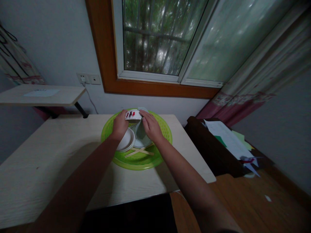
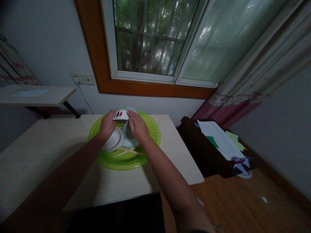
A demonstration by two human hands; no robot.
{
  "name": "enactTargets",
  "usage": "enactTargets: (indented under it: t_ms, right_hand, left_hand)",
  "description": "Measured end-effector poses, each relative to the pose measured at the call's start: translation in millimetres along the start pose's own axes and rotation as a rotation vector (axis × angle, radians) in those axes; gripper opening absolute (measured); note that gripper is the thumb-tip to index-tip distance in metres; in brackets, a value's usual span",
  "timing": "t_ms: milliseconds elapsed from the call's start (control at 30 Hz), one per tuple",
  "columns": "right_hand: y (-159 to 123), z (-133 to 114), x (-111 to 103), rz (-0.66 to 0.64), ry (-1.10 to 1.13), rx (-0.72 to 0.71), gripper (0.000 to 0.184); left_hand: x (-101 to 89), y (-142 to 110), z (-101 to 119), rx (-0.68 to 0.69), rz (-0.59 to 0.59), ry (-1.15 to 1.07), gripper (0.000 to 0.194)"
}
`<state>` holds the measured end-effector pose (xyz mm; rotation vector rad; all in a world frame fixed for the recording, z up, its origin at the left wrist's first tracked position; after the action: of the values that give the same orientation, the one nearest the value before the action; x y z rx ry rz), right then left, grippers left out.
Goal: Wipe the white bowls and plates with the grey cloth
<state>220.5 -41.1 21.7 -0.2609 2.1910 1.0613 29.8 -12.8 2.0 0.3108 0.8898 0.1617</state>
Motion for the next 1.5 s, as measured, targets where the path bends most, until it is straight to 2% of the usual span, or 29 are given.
enactTargets:
  t_ms: [167,367,467,567,667,833,967,1100,1300,1500]
  right_hand:
    - [-1,16,2,0.059,0.131,0.168,0.04]
    - [-4,38,10,0.14,0.377,0.239,0.044]
    - [-4,43,12,0.094,0.374,0.297,0.038]
    - [-4,42,12,0.029,0.331,0.328,0.042]
    - [-3,38,11,0.016,0.281,0.307,0.047]
    - [-2,22,4,0.009,0.163,0.15,0.045]
    - [-1,3,-1,-0.072,0.041,-0.002,0.045]
    - [-1,-5,1,-0.134,-0.046,-0.091,0.055]
    - [0,9,4,-0.096,0.017,-0.016,0.065]
    - [-1,28,7,-0.072,0.011,0.139,0.06]
  left_hand:
    - [0.4,0,1,0.027,-0.01,-0.023,0.049]
    - [1.3,1,2,0.055,-0.017,-0.043,0.053]
    - [0.8,1,1,0.056,-0.003,-0.076,0.053]
    - [0.4,1,0,0.066,0.012,-0.104,0.052]
    - [0.5,1,1,0.063,0.012,-0.108,0.049]
    - [2.4,0,2,0.06,-0.038,-0.059,0.054]
    - [4.7,0,0,0.096,-0.042,-0.054,0.052]
    - [4.4,1,0,0.129,-0.048,-0.053,0.044]
    - [0.6,1,0,0.057,-0.016,-0.065,0.051]
    - [0.1,2,-6,0.023,0.018,-0.081,0.051]
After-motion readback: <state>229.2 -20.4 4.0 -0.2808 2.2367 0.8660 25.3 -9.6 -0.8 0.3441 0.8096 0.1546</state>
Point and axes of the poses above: each hand's wrist, its own y-axis towards the middle knuckle, its own x-axis out of the palm, z = x × y, the point moved 1 cm from there along y, towards the middle knuckle, and after that the axes turned 10 degrees about -z, right-handed, at the moved point
